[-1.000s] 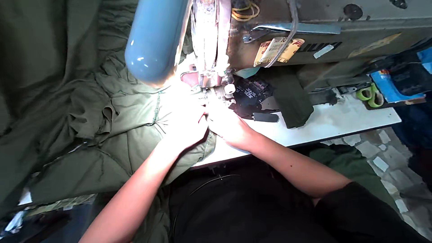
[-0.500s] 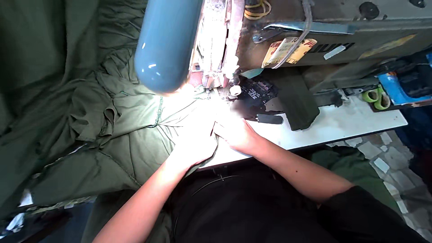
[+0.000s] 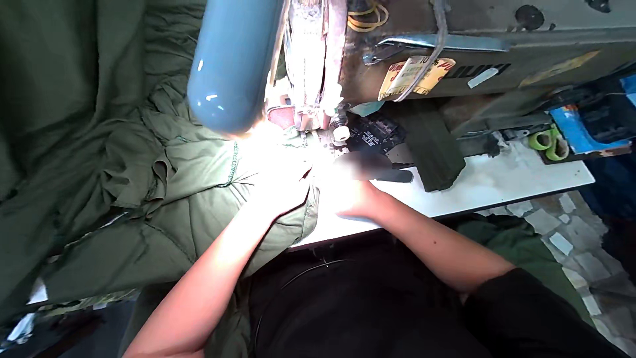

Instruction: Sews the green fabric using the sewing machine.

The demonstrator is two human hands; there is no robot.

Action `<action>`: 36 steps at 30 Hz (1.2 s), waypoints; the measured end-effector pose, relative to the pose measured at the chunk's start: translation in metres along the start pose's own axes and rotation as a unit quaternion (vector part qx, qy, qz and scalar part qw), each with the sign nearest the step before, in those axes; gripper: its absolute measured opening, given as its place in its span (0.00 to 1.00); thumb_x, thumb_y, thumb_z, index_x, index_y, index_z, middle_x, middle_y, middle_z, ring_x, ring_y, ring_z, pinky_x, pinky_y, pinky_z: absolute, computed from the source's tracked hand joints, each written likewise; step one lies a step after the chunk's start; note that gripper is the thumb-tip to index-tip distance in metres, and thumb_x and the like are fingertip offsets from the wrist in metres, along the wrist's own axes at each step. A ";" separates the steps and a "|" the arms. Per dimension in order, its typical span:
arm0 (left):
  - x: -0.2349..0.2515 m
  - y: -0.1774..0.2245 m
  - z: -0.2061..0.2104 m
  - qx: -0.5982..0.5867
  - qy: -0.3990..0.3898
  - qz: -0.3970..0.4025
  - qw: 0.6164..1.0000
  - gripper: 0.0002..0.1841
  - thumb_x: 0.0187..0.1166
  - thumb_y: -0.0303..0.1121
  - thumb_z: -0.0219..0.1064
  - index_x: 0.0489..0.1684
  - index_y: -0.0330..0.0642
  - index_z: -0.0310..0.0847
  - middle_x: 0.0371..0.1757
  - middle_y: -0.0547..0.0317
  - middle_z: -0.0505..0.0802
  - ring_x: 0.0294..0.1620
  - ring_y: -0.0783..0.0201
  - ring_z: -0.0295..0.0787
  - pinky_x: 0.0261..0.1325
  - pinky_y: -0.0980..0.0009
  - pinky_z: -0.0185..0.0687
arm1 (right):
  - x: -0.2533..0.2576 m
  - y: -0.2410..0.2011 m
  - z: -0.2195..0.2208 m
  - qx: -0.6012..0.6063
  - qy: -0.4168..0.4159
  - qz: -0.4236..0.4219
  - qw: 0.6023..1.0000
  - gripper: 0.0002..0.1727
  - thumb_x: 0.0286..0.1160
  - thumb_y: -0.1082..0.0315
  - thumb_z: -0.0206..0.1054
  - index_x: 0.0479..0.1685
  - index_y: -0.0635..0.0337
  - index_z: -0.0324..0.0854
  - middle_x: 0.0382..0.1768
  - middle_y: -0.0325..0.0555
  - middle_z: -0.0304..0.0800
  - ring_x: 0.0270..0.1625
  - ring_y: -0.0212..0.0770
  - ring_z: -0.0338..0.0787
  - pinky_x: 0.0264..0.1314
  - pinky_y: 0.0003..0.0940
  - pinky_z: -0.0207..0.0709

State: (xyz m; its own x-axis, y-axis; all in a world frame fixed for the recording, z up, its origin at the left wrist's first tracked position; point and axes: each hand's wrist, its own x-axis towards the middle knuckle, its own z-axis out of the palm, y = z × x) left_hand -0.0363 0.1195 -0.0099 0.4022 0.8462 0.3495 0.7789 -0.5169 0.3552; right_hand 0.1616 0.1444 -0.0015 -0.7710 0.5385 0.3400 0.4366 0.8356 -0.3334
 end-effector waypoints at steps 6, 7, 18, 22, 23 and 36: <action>-0.002 -0.001 0.011 0.016 -0.002 -0.026 1.000 0.24 0.74 0.34 0.52 0.60 0.37 0.90 0.69 0.47 0.90 0.73 0.45 0.83 0.75 0.44 0.73 | 0.038 0.028 0.000 -0.057 -0.101 0.121 0.986 0.19 0.84 0.61 0.57 0.60 0.59 0.89 0.64 0.55 0.89 0.76 0.60 0.80 0.79 0.57 0.68; -0.001 -0.001 0.013 0.017 0.003 -0.033 0.999 0.25 0.73 0.35 0.52 0.62 0.39 0.89 0.69 0.48 0.89 0.73 0.46 0.83 0.75 0.45 0.74 | 0.039 0.031 0.002 -0.054 -0.091 0.124 0.987 0.19 0.84 0.60 0.56 0.59 0.59 0.89 0.64 0.54 0.89 0.75 0.58 0.80 0.79 0.56 0.68; 0.011 0.004 0.010 0.035 -0.003 -0.092 0.995 0.26 0.73 0.34 0.54 0.68 0.40 0.86 0.69 0.41 0.88 0.73 0.40 0.82 0.71 0.40 0.73 | 0.043 0.064 0.015 -0.038 -0.076 0.149 0.985 0.24 0.85 0.51 0.55 0.71 0.50 0.85 0.70 0.51 0.87 0.78 0.54 0.79 0.82 0.55 0.66; 0.010 0.004 0.013 0.049 -0.016 -0.122 0.991 0.27 0.73 0.37 0.53 0.70 0.44 0.85 0.71 0.42 0.86 0.73 0.41 0.81 0.71 0.40 0.73 | 0.044 0.067 0.014 -0.030 -0.087 0.163 0.982 0.24 0.84 0.52 0.57 0.71 0.50 0.85 0.71 0.51 0.86 0.79 0.53 0.78 0.82 0.54 0.66; 0.009 0.006 0.013 0.050 -0.016 -0.127 0.991 0.26 0.74 0.37 0.53 0.71 0.44 0.84 0.72 0.43 0.85 0.73 0.41 0.81 0.70 0.40 0.74 | 0.043 0.065 0.013 -0.023 -0.085 0.168 0.982 0.23 0.84 0.53 0.57 0.72 0.49 0.85 0.72 0.51 0.85 0.80 0.53 0.77 0.83 0.54 0.65; 0.014 0.001 0.014 0.023 0.005 -0.107 0.994 0.23 0.74 0.35 0.55 0.63 0.36 0.88 0.70 0.39 0.87 0.73 0.38 0.82 0.71 0.37 0.73 | -0.072 0.033 -0.077 -0.023 0.205 0.077 0.975 0.17 0.86 0.66 0.57 0.58 0.65 0.90 0.66 0.56 0.90 0.72 0.48 0.87 0.76 0.44 0.79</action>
State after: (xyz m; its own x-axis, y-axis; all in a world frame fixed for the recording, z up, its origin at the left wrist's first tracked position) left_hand -0.0229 0.1323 -0.0168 0.2212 0.9345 0.2788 0.8670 -0.3193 0.3826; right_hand 0.2669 0.1421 0.0306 -0.4483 0.6487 0.6149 0.5609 0.7398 -0.3715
